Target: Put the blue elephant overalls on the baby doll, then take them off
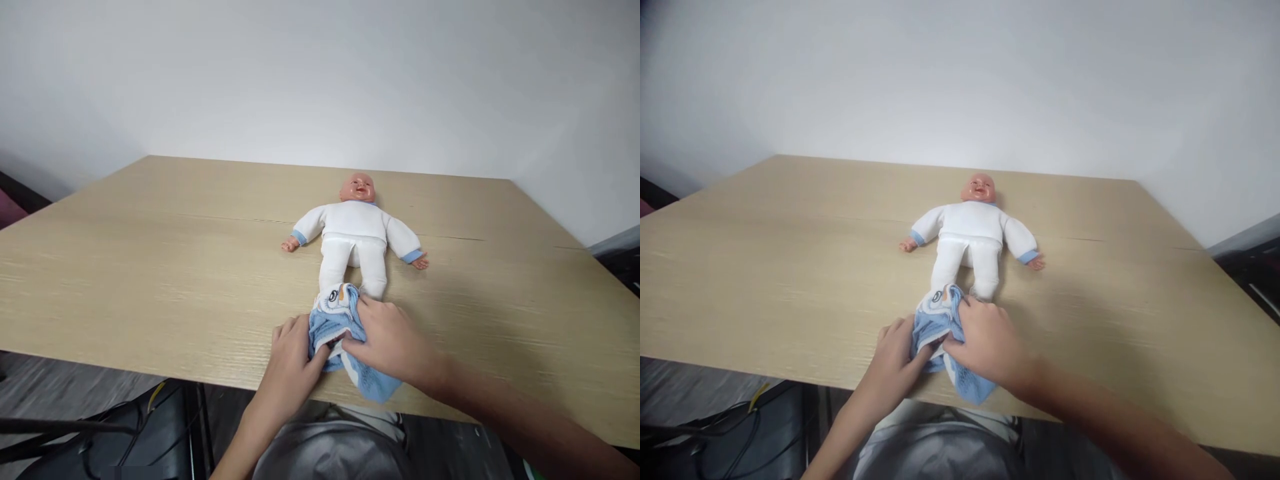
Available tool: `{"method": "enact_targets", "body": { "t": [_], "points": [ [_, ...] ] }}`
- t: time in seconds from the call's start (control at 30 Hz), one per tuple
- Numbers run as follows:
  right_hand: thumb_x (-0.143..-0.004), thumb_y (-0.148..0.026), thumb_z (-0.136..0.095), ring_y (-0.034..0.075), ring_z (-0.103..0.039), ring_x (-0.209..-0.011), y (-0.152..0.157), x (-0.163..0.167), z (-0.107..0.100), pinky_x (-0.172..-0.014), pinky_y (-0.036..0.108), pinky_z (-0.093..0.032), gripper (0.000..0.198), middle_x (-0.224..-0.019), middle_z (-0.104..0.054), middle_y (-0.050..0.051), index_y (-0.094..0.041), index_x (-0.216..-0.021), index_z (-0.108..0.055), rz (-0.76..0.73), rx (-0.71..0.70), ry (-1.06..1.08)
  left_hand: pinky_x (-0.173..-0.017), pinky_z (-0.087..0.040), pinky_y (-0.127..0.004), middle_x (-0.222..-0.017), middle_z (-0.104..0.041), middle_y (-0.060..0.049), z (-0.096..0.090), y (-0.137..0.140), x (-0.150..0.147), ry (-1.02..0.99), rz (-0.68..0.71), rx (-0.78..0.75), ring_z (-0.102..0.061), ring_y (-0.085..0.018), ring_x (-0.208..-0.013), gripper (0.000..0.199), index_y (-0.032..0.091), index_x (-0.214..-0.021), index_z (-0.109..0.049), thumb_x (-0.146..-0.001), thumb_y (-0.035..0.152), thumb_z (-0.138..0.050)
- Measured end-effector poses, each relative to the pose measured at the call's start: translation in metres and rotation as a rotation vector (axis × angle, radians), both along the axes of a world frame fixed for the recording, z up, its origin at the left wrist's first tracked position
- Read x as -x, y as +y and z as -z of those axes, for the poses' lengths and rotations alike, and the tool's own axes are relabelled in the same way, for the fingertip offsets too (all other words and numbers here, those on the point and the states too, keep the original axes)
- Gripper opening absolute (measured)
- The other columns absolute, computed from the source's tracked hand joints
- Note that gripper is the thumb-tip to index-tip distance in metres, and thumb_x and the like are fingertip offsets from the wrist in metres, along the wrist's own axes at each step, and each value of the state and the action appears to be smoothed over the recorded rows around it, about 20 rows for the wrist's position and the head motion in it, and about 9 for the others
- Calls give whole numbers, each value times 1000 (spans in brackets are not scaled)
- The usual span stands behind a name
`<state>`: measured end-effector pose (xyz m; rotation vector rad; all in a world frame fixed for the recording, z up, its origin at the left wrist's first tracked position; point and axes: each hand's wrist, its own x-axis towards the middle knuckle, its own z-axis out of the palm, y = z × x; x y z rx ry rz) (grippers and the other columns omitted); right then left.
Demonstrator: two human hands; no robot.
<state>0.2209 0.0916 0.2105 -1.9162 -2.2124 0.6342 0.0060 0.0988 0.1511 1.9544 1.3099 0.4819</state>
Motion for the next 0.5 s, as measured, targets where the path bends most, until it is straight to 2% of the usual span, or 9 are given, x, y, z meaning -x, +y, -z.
{"method": "enact_targets", "body": {
  "t": [0.07, 0.17, 0.27, 0.33, 0.43, 0.5],
  "points": [
    [-96, -38, -67, 32, -77, -97, -1, 1, 3, -78, 38, -47, 24, -110, -80, 14, -18, -110, -69, -4, 15, 23, -105, -40, -54, -116, -69, -13, 4, -1, 2, -60, 8, 19, -59, -38, -115, 23, 21, -111, -63, -104, 39, -52],
    [-97, -36, -68, 33, -77, -103, -1, -2, 7, -82, 38, -48, 21, -113, -80, 12, -20, -111, -68, -1, -3, 170, -104, -45, -48, -122, -68, -11, 13, 0, 4, -262, 2, 109, -61, -34, -118, 23, 21, -120, -60, -105, 38, -58],
    [-91, -30, -72, 32, -77, -101, 1, -10, 13, -85, 37, -51, 19, -108, -80, 9, -21, -107, -68, 42, -31, 313, -100, -49, -40, -118, -67, -6, 21, 3, 2, -457, -14, 160, -65, -28, -112, 24, 22, -127, -55, -107, 34, -60],
    [-87, -28, -74, 30, -77, -97, 4, -15, 19, -83, 37, -53, 18, -101, -80, 8, -22, -104, -69, 81, -48, 392, -99, -51, -38, -119, -65, -6, 23, 7, 0, -503, -41, 106, -65, -25, -110, 25, 22, -130, -51, -108, 32, -59],
    [-82, -26, -75, 29, -77, -90, 12, -20, 27, -79, 36, -55, 19, -97, -81, 5, -23, -101, -71, 109, -58, 503, -109, -49, -39, -137, -63, -11, 20, 18, -2, -504, -62, -15, -64, -26, -125, 37, 21, -142, -43, -109, 30, -59],
    [-82, -26, -75, 27, -75, -86, 18, -23, 29, -78, 36, -55, 17, -93, -80, 4, -23, -99, -72, 93, -105, 535, -111, -49, -40, -142, -63, -13, 14, 29, -2, -495, -35, -39, -64, -27, -129, 37, 20, -144, -45, -111, 31, -56]
  ]
}}
